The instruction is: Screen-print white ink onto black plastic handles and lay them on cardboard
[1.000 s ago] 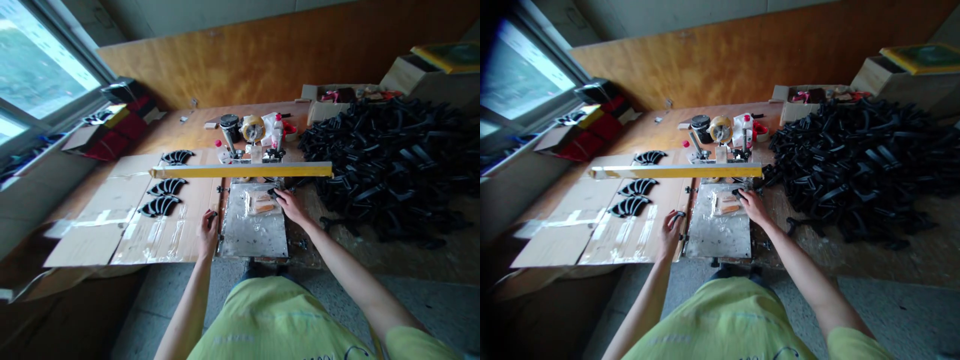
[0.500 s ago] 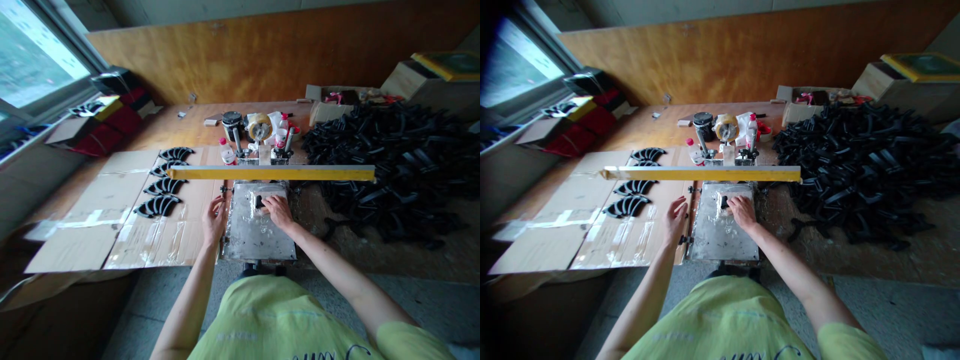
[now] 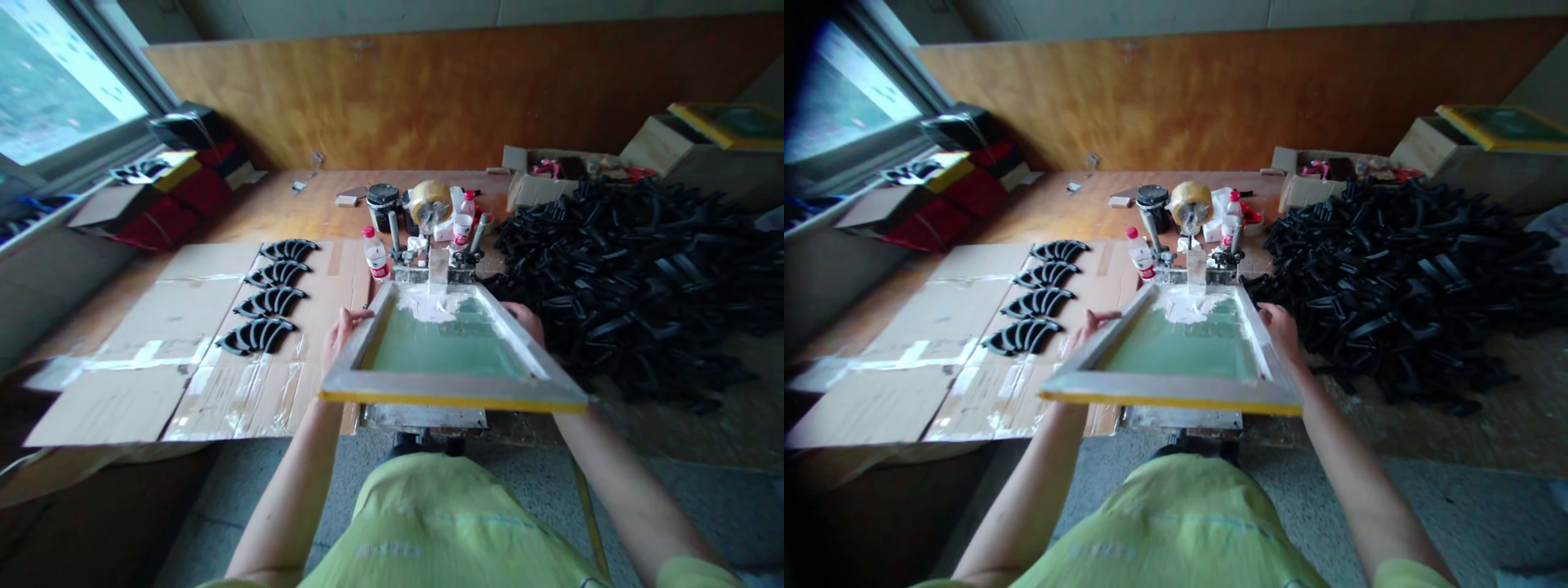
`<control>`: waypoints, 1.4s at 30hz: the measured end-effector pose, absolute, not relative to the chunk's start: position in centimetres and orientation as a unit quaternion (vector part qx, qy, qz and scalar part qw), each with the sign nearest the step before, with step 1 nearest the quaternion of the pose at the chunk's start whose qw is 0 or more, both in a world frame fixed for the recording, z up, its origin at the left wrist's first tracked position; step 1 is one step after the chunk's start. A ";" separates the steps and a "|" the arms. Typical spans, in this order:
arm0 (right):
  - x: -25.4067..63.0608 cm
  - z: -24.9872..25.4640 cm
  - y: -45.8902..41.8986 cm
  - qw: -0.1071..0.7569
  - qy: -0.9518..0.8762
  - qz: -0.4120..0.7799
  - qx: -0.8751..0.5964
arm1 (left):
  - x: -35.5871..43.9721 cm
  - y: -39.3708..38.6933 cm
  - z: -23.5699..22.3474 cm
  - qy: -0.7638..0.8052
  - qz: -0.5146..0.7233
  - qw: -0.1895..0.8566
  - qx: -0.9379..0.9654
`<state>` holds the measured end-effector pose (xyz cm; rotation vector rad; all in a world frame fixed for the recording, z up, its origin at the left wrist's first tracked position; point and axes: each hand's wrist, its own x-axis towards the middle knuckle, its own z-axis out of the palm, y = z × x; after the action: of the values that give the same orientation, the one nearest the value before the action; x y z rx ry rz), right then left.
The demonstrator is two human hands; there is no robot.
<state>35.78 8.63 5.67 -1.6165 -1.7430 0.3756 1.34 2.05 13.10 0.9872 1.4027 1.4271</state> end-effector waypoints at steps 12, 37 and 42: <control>24.8 8.8 14.4 0.126 -0.838 0.048 -0.528 | 0.7 -1.4 1.7 0.635 0.404 0.522 0.401; 24.9 7.4 6.5 0.128 -0.906 0.058 -0.399 | 0.6 -1.6 1.4 0.634 0.413 0.526 0.388; 24.6 8.4 8.5 0.174 -0.879 0.109 -0.430 | 0.4 -1.6 2.8 0.624 0.409 0.541 0.388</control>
<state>24.61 8.47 8.42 -1.2183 -2.4931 0.3097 0.43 -1.63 2.81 0.9231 1.4820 0.9717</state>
